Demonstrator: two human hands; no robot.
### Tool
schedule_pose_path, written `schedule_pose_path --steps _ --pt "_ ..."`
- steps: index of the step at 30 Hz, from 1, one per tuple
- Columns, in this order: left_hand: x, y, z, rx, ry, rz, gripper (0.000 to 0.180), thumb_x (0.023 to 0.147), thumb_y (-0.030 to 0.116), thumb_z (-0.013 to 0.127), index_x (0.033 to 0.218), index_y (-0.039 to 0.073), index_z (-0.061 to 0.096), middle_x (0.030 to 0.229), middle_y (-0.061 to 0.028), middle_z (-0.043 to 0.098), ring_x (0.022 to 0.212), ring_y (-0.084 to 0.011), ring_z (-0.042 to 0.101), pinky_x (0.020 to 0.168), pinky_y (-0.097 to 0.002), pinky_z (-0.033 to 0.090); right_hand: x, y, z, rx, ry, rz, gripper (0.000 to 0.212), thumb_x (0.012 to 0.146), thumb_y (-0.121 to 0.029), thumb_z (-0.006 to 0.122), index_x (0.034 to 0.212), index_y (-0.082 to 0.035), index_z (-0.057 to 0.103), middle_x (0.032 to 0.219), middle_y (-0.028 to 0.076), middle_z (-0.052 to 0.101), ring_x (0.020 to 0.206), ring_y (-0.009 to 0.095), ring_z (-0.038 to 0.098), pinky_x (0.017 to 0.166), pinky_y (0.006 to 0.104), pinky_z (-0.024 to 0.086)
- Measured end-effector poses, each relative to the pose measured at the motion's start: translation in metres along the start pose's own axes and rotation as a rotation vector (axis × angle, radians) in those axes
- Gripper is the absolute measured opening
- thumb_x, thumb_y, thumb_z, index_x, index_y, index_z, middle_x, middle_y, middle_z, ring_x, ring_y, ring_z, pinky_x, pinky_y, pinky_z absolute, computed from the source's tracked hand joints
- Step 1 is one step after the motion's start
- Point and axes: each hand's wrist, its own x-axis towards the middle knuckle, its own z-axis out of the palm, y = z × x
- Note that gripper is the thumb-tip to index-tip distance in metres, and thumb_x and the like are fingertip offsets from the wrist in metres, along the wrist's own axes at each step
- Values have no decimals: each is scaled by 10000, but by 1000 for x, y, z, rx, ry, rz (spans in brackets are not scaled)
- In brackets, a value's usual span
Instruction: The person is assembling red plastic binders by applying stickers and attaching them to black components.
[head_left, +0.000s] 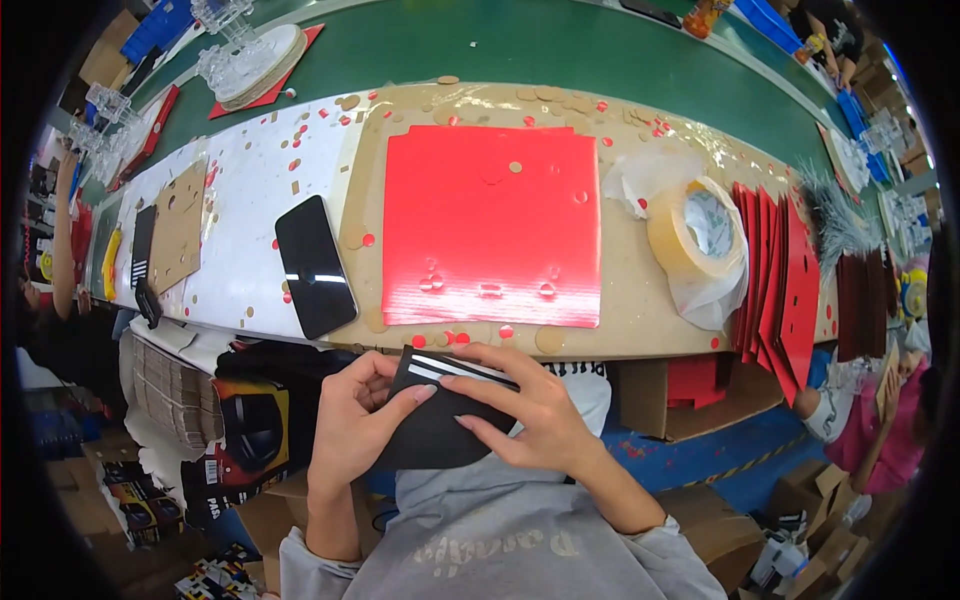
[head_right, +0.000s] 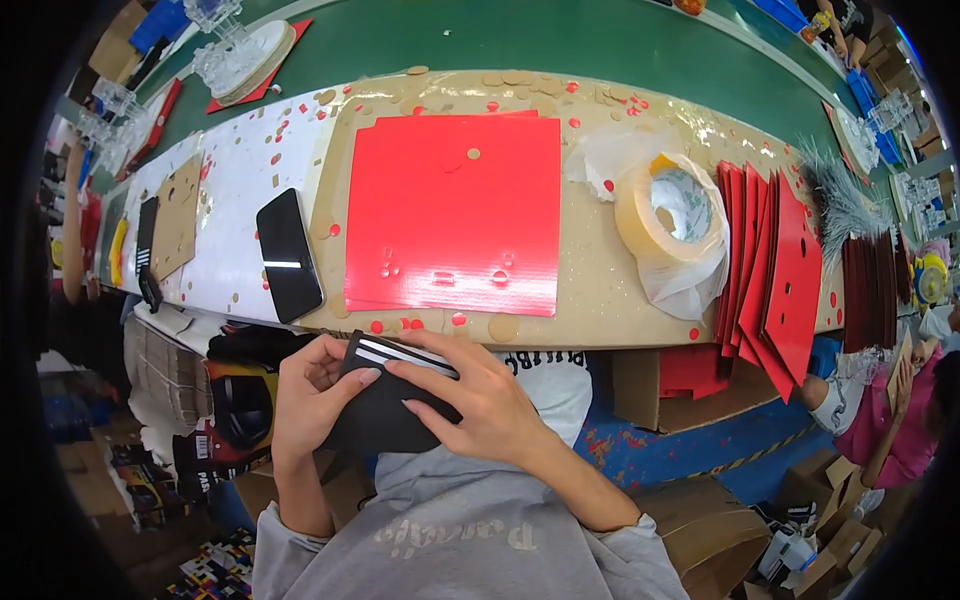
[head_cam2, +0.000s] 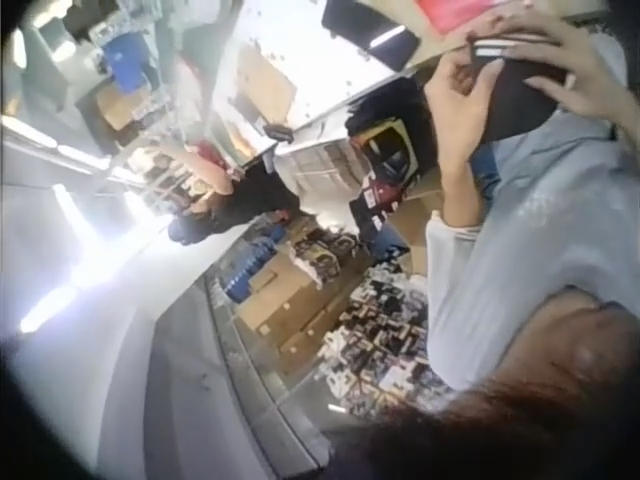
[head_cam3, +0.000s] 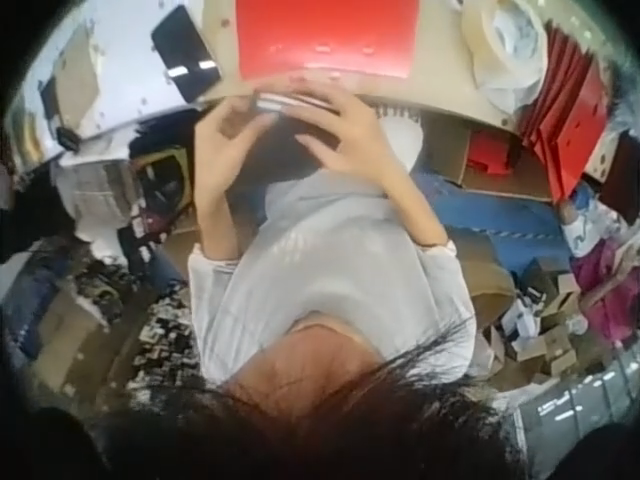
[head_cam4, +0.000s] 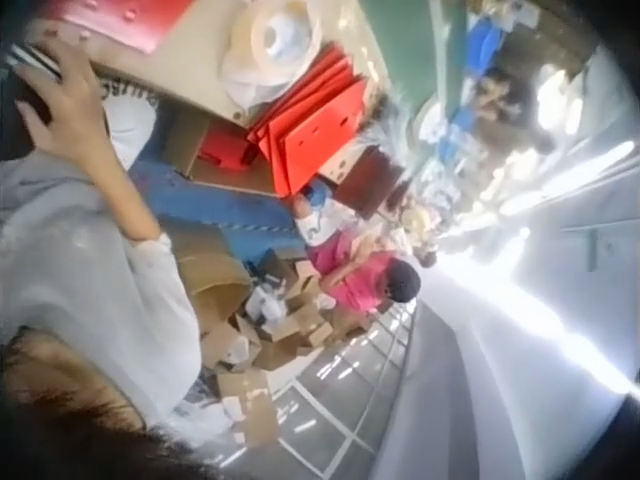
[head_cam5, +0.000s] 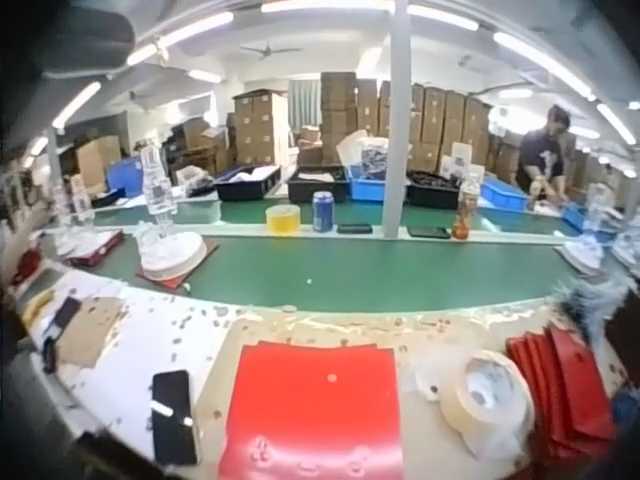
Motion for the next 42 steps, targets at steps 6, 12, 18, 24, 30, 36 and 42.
schedule_pose_path --steps 6,12,18,24,30,36,42 --pt "-13 25 5 284 -11 146 240 818 24 812 991 -49 661 1167 -137 709 959 -161 713 795 -303 568 -5 0 -2 -15 165 -50 464 668 2 806 1122 -91 784 1236 168 675 1021 324 648 884 397 523" --pt "-15 30 16 899 265 486 224 753 5 801 929 -39 671 1055 -144 663 941 -276 673 827 -346 510 -2 -1 3 -4 134 -82 474 656 16 802 1117 -93 786 1270 172 658 1038 329 651 878 403 529" --pt "-15 25 13 718 184 328 197 786 25 801 934 -36 686 834 -127 656 751 -248 650 679 -311 501 7 -16 1 -229 209 -96 487 672 18 790 1134 -135 780 1287 123 659 1062 323 649 889 415 534" --pt "-5 17 15 456 53 158 135 817 2 774 888 -50 672 711 -122 659 632 -154 636 610 -269 491 14 -3 9 -178 182 -196 431 686 28 771 1105 -74 775 1222 115 699 1022 318 673 852 396 559" --pt "-1 17 14 360 -57 291 118 801 -30 753 882 -65 676 747 -68 654 695 -95 582 617 -250 437 21 -1 -8 206 88 -94 371 719 49 762 1086 -7 758 1121 159 746 980 314 725 833 375 579" --pt "4 17 19 412 -109 377 175 770 -20 769 906 -76 674 802 -161 668 694 -246 655 661 -301 505 22 6 -17 358 61 9 247 761 35 786 1002 -19 793 1014 137 772 863 244 753 743 309 594" --pt "6 11 19 314 -149 325 137 770 -35 750 876 -77 675 742 -108 630 652 -160 572 596 -284 420 20 2 -22 143 71 -71 208 739 -9 819 939 -64 814 964 88 777 756 184 745 632 270 583"
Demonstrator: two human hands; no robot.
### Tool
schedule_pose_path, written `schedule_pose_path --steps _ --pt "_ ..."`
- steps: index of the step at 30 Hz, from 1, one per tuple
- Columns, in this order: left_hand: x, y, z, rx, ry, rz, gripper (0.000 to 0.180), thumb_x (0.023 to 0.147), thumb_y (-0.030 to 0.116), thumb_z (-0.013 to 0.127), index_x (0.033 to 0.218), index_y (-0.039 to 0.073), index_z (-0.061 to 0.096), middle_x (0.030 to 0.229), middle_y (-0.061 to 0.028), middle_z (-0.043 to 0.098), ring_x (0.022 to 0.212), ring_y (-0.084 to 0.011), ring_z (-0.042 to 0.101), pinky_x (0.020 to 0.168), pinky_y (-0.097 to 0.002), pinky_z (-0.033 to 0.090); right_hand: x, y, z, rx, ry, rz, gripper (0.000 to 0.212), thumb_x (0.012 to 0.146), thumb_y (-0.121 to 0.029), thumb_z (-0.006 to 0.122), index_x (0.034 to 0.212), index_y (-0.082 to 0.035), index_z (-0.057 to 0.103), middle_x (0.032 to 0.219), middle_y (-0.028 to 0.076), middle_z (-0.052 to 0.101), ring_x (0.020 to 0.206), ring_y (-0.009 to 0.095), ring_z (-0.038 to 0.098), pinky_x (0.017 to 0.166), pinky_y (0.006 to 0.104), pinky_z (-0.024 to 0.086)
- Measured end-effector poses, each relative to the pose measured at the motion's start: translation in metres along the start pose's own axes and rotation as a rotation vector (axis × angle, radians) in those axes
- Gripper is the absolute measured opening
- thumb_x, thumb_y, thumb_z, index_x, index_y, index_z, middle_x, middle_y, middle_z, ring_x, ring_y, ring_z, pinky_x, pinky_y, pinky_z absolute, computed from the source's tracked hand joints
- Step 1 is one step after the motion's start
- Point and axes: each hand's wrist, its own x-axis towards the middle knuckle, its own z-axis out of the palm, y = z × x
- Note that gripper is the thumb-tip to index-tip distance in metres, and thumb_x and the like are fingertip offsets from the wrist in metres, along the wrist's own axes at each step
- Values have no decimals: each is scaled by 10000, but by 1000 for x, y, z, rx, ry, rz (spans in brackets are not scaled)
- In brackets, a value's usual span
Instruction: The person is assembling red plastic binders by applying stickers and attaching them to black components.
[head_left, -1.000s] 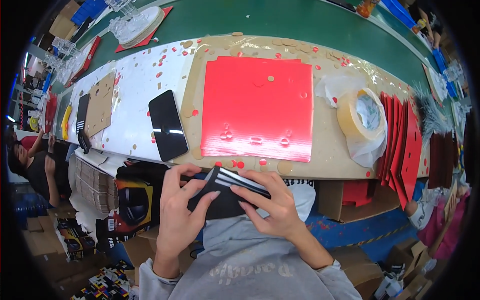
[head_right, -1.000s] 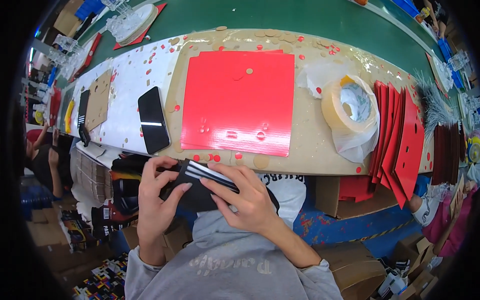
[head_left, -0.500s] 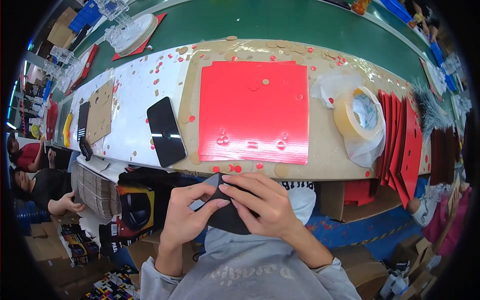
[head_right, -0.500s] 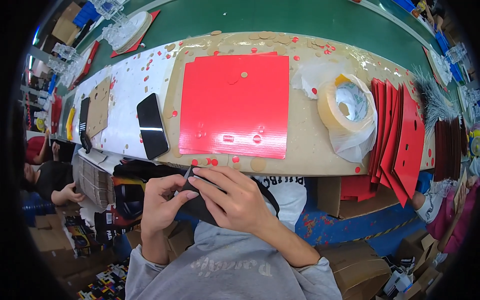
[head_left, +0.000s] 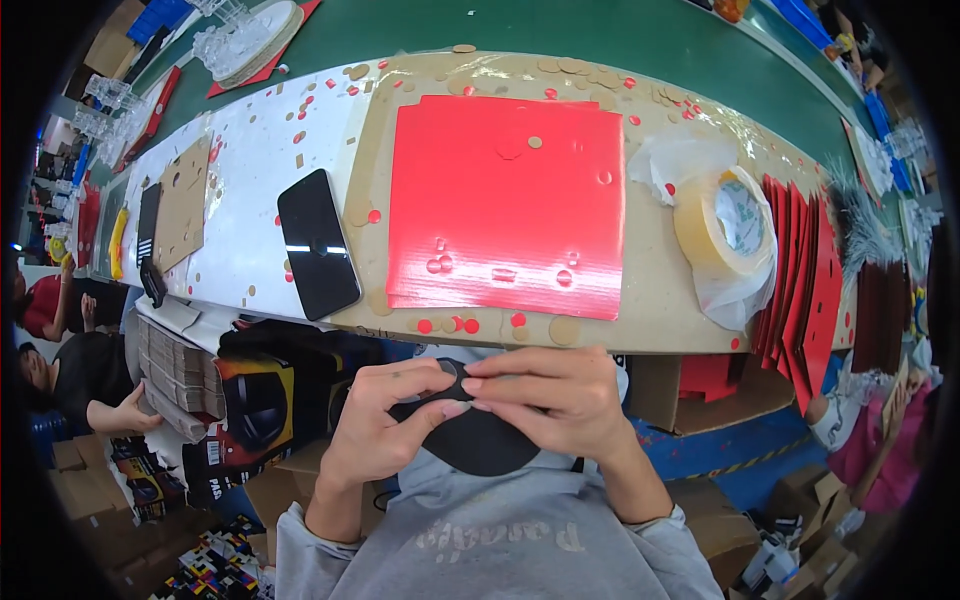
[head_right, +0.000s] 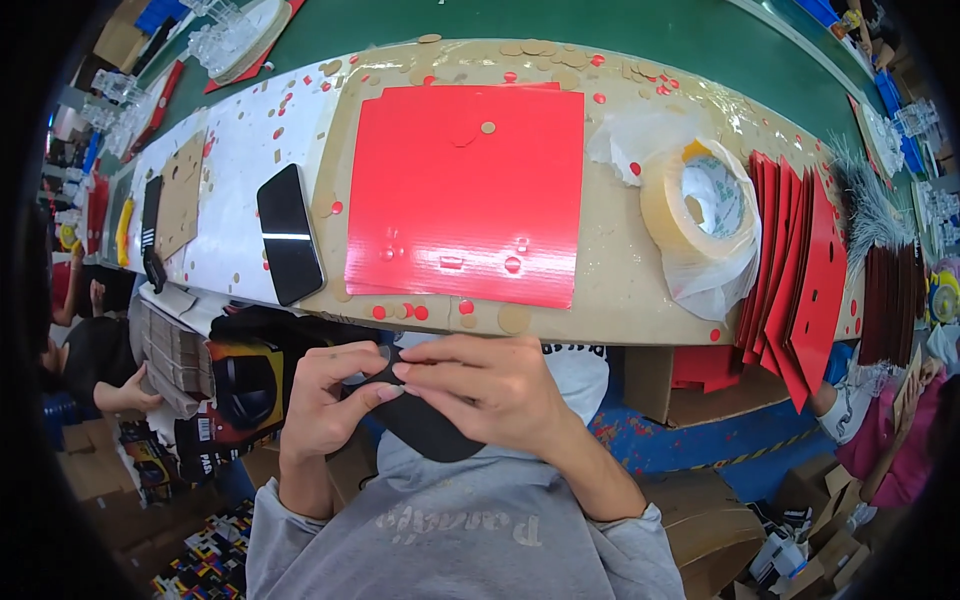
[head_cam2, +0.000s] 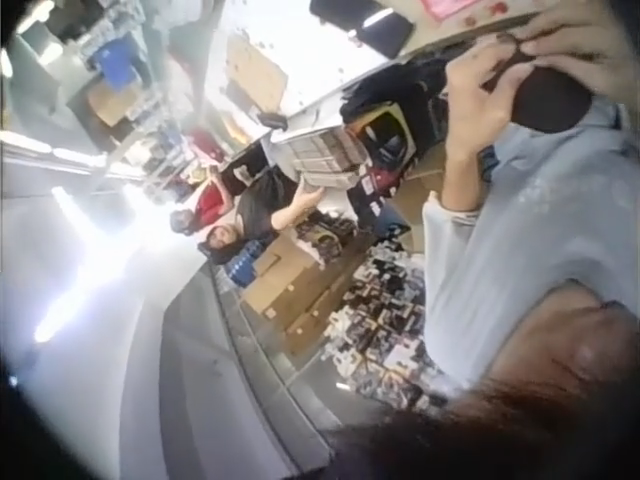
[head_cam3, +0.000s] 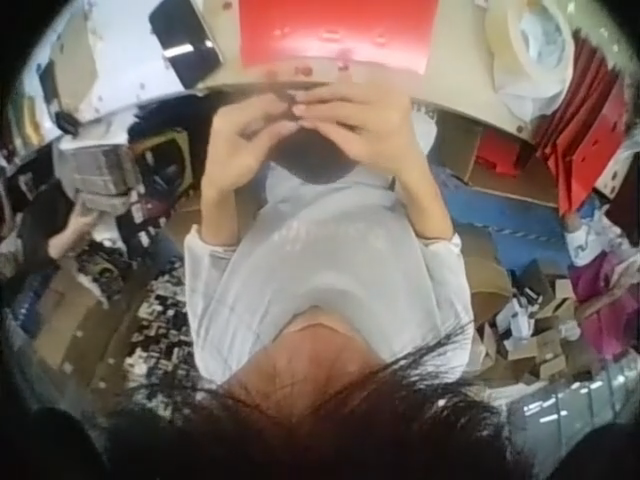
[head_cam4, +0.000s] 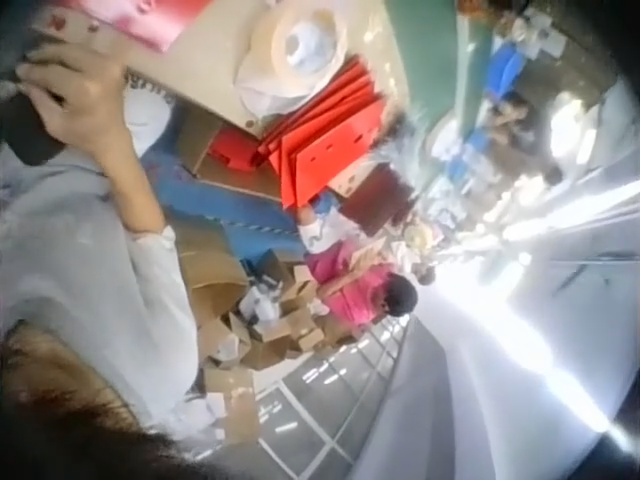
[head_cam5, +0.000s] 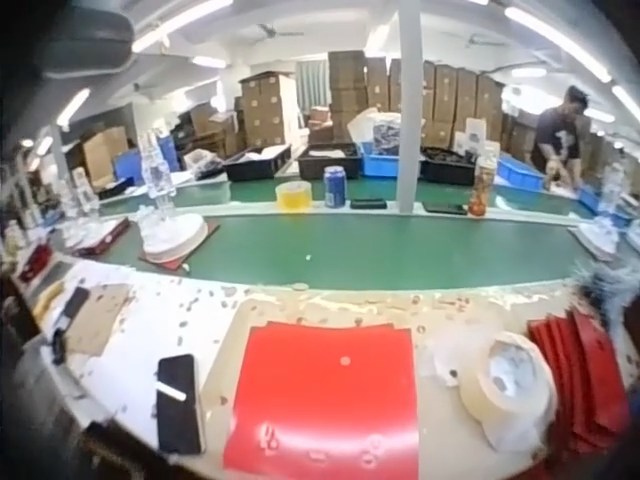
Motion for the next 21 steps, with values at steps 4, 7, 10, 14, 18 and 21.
schedule_pose_path --steps 4,7,10,14,18,21 --pt "3 -2 -10 -151 -135 -42 122 794 -13 743 873 -80 678 724 -108 617 634 -164 557 576 -292 404 0 -17 -4 -103 -57 21 201 729 -37 828 922 -89 819 943 69 774 721 182 730 616 275 575" --pt "0 -4 -16 -182 -180 7 125 821 20 737 856 -81 672 707 -103 601 619 -172 550 567 -296 399 9 -16 -5 8 -107 52 180 720 -19 840 890 -72 808 929 70 753 726 187 725 627 281 578" --pt "1 -5 -16 -141 -151 -17 137 853 51 715 840 -77 666 706 -104 604 613 -180 551 566 -297 404 11 -14 -1 61 -146 68 166 721 7 846 873 -32 791 920 80 734 766 188 730 655 281 586" --pt "-2 -6 -13 -106 -72 -42 142 882 53 686 836 -76 649 697 -113 584 589 -191 540 556 -307 399 3 -14 10 65 -115 166 174 747 2 839 908 -16 775 924 75 725 779 193 725 687 289 593" --pt "-2 -7 -14 -116 -89 -10 135 885 46 681 833 -72 642 696 -115 576 576 -203 539 547 -315 397 0 -18 11 -13 -96 156 203 753 4 838 940 -12 762 956 75 713 800 190 716 713 293 596" --pt "-6 -11 -11 -109 -121 18 124 887 39 674 829 -66 641 697 -116 576 576 -209 543 542 -317 397 0 -19 6 147 -175 283 190 734 19 847 910 4 778 948 106 715 791 181 697 701 268 578"
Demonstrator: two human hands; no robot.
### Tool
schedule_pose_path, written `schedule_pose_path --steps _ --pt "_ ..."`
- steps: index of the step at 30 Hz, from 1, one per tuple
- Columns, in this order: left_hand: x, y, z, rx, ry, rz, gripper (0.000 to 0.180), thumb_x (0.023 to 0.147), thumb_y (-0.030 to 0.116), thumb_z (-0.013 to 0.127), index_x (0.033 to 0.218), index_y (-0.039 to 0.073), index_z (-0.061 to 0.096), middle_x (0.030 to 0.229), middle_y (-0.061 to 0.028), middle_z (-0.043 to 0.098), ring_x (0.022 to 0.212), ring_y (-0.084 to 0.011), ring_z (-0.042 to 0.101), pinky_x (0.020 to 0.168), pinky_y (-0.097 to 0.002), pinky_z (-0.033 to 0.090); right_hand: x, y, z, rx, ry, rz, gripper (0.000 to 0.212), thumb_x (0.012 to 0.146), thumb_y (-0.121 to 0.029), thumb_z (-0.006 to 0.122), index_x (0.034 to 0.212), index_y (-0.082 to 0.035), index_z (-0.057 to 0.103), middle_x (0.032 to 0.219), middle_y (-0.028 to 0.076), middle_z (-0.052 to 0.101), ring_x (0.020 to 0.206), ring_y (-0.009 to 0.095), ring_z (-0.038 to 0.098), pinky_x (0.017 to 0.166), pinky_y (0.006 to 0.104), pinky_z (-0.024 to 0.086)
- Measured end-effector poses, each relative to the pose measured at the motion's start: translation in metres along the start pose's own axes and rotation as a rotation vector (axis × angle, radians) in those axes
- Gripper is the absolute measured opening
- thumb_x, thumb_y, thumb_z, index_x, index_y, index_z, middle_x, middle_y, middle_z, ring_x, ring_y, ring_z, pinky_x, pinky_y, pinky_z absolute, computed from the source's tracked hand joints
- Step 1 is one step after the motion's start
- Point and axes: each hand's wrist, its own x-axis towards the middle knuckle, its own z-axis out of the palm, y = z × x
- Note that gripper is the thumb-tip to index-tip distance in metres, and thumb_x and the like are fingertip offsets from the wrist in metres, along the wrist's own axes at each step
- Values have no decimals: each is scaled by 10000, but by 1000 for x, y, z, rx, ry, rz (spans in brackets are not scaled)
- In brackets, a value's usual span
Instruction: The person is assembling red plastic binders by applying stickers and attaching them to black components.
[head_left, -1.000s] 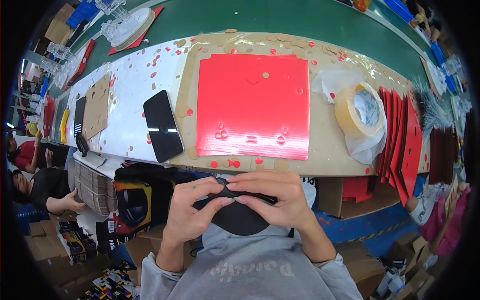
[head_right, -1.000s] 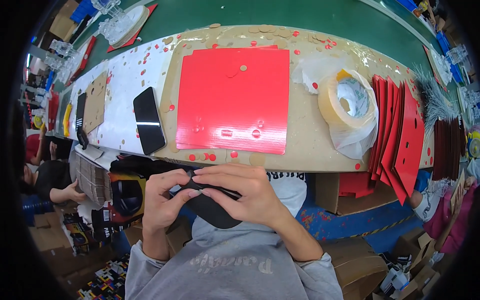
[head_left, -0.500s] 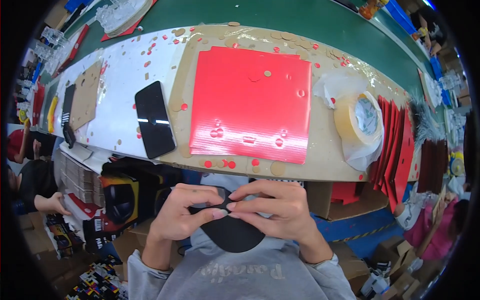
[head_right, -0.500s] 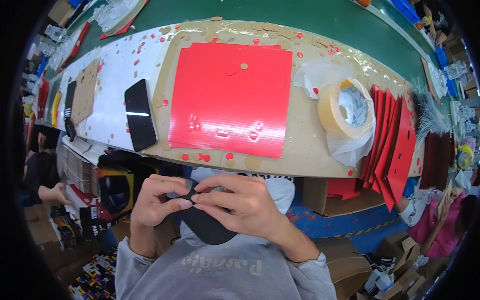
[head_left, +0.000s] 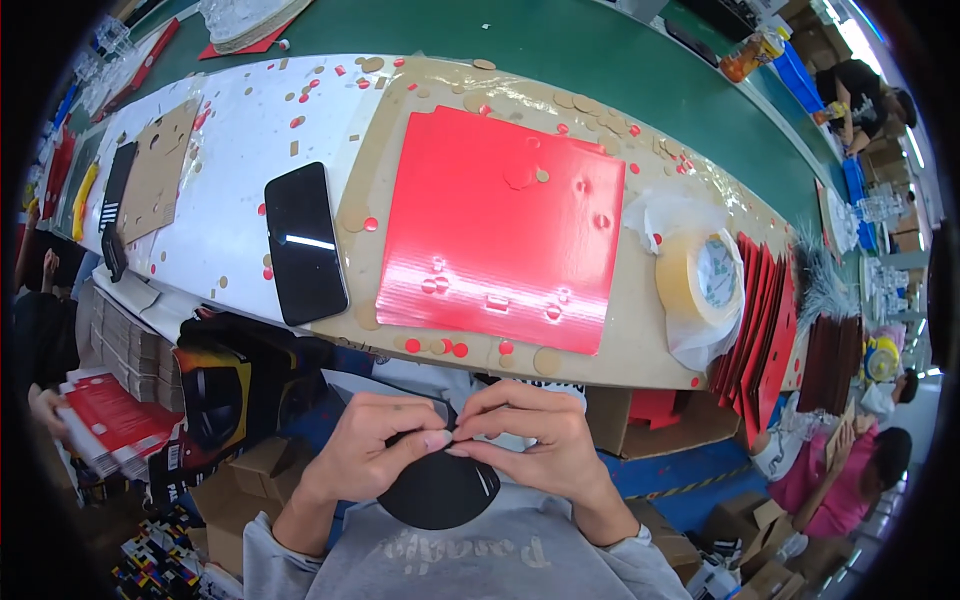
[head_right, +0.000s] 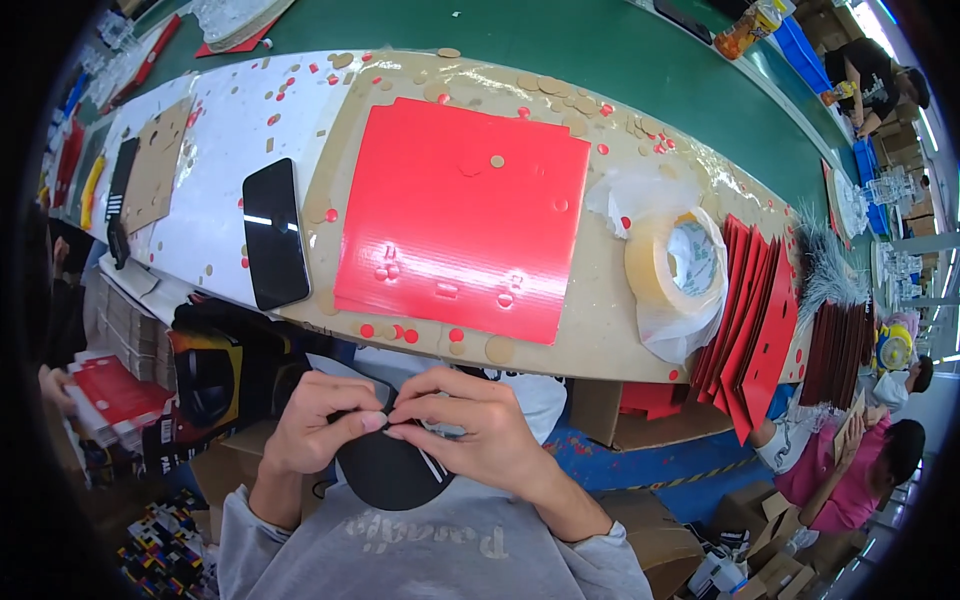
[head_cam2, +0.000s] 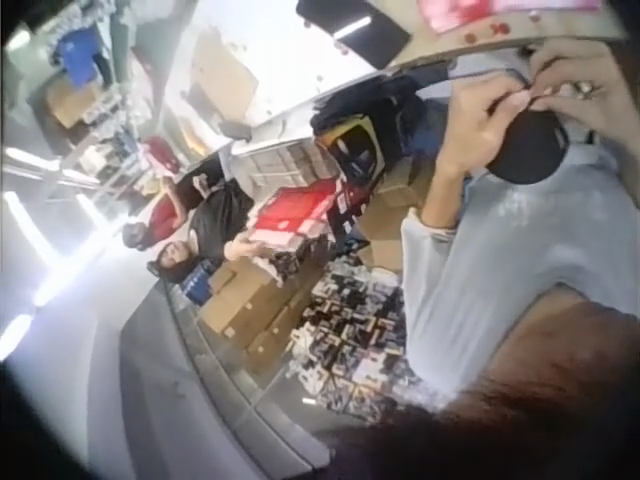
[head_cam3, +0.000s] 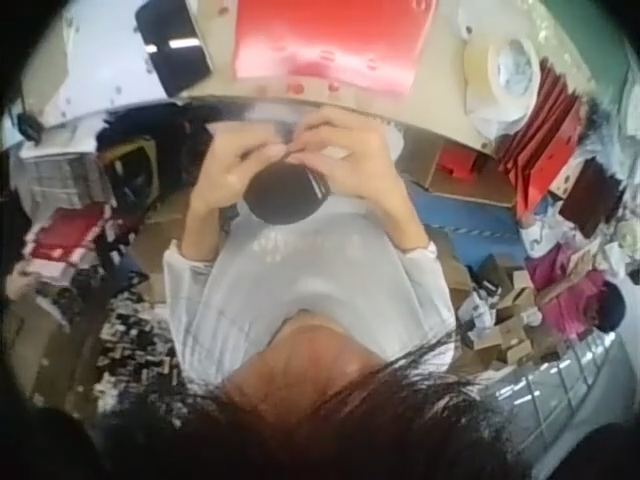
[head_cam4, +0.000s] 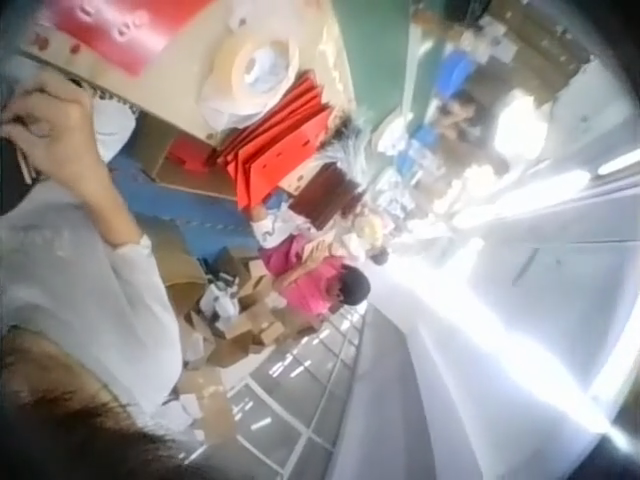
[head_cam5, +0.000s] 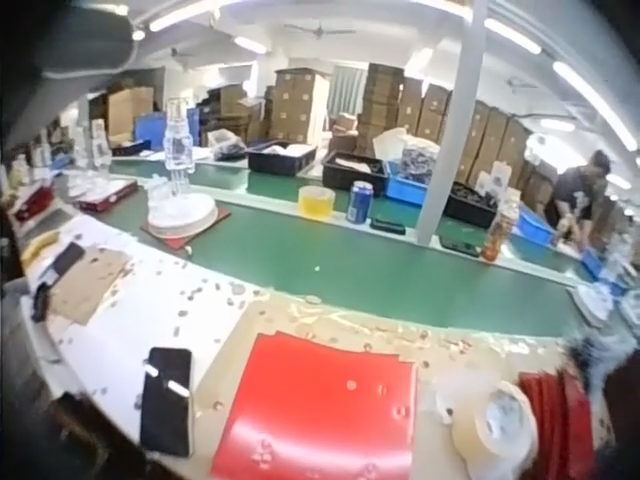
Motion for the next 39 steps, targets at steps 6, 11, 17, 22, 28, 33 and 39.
schedule_pose_path --steps 6,11,17,22,28,33,39 --pt "0 -12 2 -112 -2 -59 143 903 59 658 823 -58 645 697 -95 590 582 -175 545 546 -300 400 9 5 -4 34 -71 46 174 726 30 848 864 6 745 934 97 692 824 183 675 719 296 551" --pt "0 -15 -7 -170 104 -150 217 917 140 641 830 -59 649 700 -70 595 609 -122 542 561 -273 393 15 9 7 -1 -7 16 192 709 38 852 837 7 711 937 108 706 844 200 684 738 300 544" --pt "-3 -15 -8 -175 149 -129 221 920 143 639 830 -58 648 693 -72 589 601 -126 536 570 -276 395 17 16 14 11 63 -61 208 702 70 843 828 3 691 911 146 736 840 219 716 760 320 564" --pt "-4 -17 -11 -173 151 -96 211 918 134 639 838 -61 644 701 -80 593 611 -137 541 579 -278 400 17 18 17 115 126 -9 230 729 116 814 864 16 657 898 179 741 855 237 736 783 336 579" --pt "-6 -20 -13 -177 155 -87 207 919 134 636 844 -59 639 704 -96 590 619 -146 544 588 -285 406 17 16 20 124 142 38 249 764 156 769 926 34 626 898 193 738 893 261 750 810 353 592" --pt "-4 -20 -14 -106 210 -67 181 899 96 642 813 -62 622 683 -113 568 595 -196 553 591 -308 416 34 8 9 126 169 119 229 796 168 731 988 79 646 922 191 742 930 270 749 834 366 614" --pt "7 -21 -6 511 335 287 130 782 33 701 859 -45 631 1058 -199 619 971 -350 624 777 -427 513 90 8 -12 58 164 216 123 861 103 703 983 86 695 939 167 754 906 213 744 845 329 604"
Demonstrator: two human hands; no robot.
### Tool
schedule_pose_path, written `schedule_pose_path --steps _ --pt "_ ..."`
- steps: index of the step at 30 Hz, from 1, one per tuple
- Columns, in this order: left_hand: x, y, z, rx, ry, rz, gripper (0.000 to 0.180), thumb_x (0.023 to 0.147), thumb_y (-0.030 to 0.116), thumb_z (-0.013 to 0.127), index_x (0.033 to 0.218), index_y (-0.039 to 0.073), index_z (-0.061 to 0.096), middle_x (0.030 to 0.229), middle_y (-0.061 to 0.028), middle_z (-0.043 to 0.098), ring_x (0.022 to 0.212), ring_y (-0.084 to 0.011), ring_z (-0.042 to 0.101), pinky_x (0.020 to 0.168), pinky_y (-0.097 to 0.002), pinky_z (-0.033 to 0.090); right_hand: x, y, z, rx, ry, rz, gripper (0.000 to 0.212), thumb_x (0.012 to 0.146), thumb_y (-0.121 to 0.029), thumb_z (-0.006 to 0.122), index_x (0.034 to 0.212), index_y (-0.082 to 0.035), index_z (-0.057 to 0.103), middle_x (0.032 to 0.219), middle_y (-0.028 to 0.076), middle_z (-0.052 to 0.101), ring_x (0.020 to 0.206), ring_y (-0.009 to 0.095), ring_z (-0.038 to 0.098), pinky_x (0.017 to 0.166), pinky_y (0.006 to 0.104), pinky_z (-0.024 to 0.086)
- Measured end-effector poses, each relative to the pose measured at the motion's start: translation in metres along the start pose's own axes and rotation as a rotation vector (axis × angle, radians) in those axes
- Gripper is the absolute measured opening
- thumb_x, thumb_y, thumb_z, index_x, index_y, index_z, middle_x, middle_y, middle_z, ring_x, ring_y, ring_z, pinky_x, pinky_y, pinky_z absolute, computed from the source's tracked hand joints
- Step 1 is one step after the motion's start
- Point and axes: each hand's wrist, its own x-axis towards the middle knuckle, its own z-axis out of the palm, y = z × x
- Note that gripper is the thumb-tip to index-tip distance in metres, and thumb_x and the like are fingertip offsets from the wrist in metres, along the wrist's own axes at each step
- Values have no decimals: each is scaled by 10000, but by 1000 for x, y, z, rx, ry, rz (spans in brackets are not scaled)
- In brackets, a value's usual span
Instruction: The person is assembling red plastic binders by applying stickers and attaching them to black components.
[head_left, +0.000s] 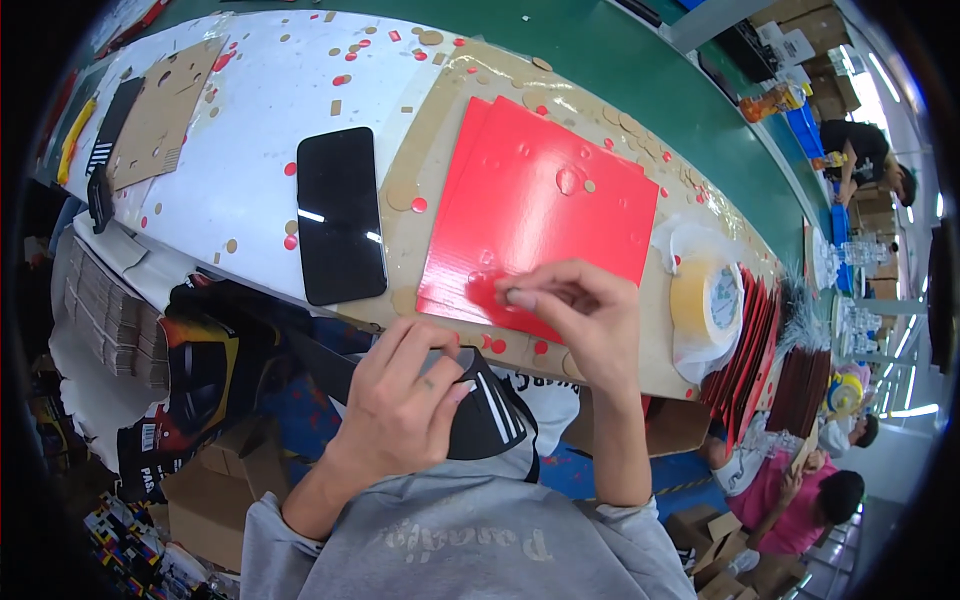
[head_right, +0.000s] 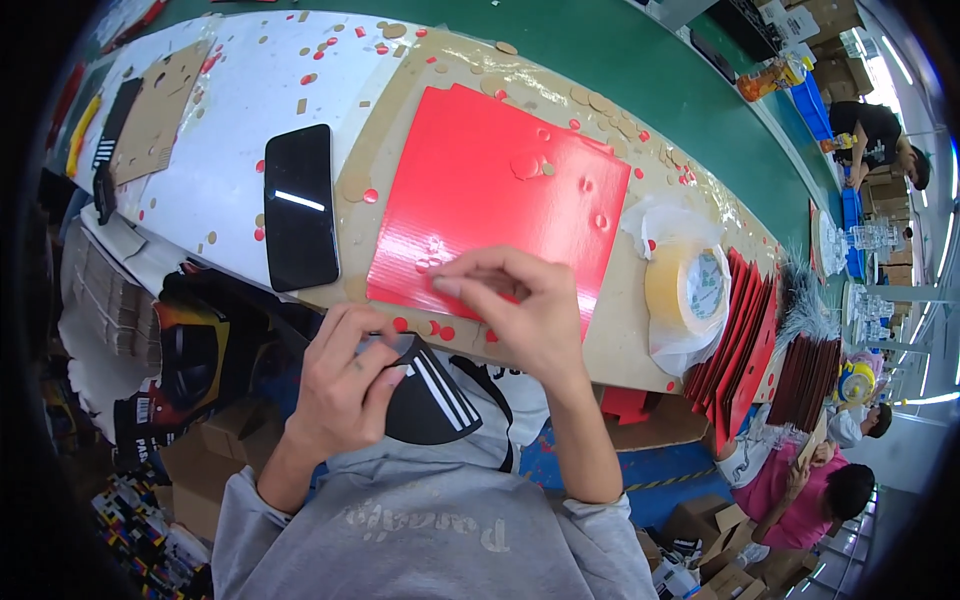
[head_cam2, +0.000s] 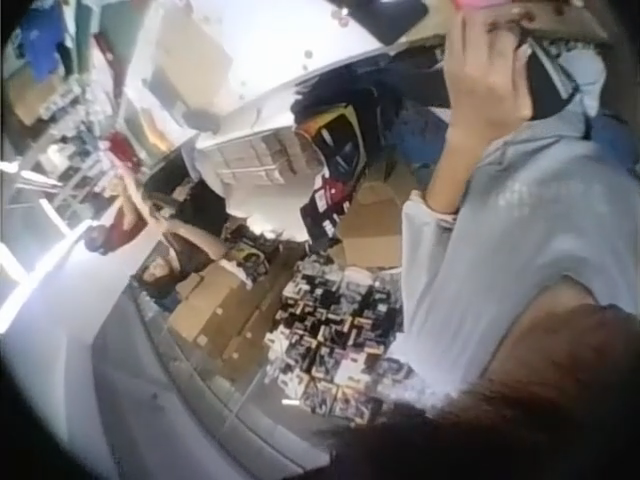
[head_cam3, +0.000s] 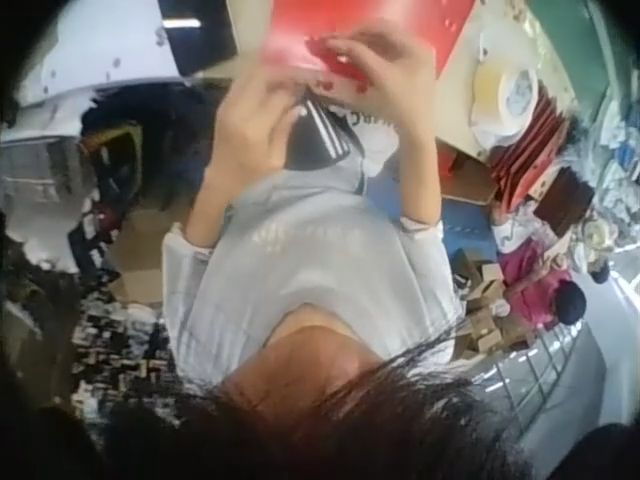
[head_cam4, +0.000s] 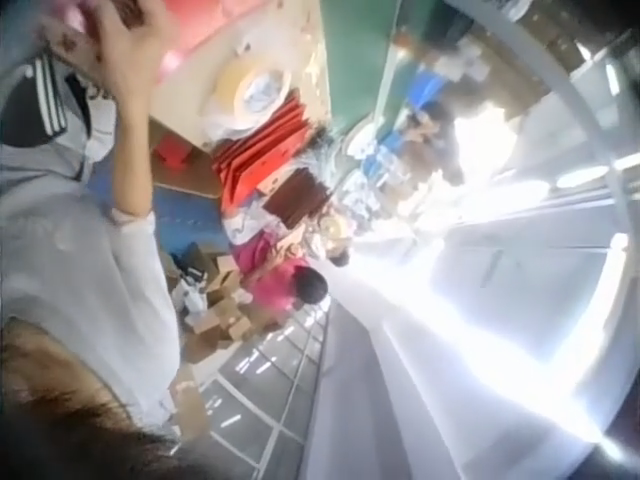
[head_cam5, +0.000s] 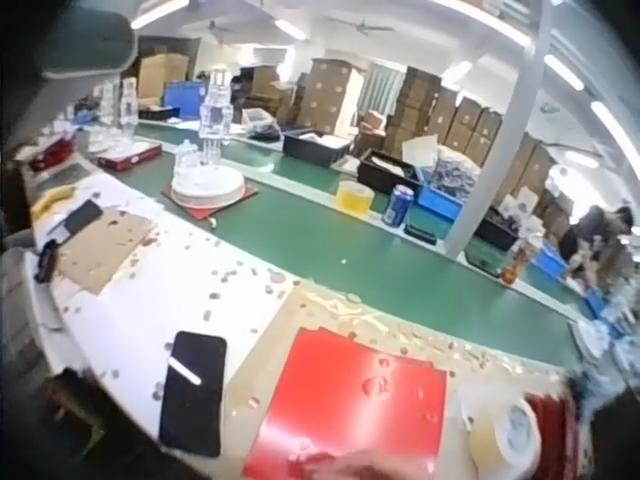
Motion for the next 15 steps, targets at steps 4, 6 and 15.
schedule_pose_path --steps 4,6,15 --pt "12 -2 8 116 0 74 157 774 60 705 865 -44 631 1356 -252 552 1279 -416 522 1022 -490 454 31 7 -1 -217 -20 -28 97 906 42 687 997 63 711 960 109 758 880 133 714 823 275 574" --pt "11 -7 14 107 -29 62 155 789 59 697 866 -53 623 1432 -280 499 1345 -441 479 1056 -505 427 37 9 1 -290 -28 -35 78 927 11 679 978 62 708 938 80 755 856 116 693 812 253 556" --pt "9 -18 27 51 18 -5 123 825 29 654 843 -77 594 1418 -332 506 1373 -466 460 1095 -517 409 42 19 2 -640 19 -216 81 832 -60 773 910 -64 753 1416 96 579 1307 259 535 1079 405 446"
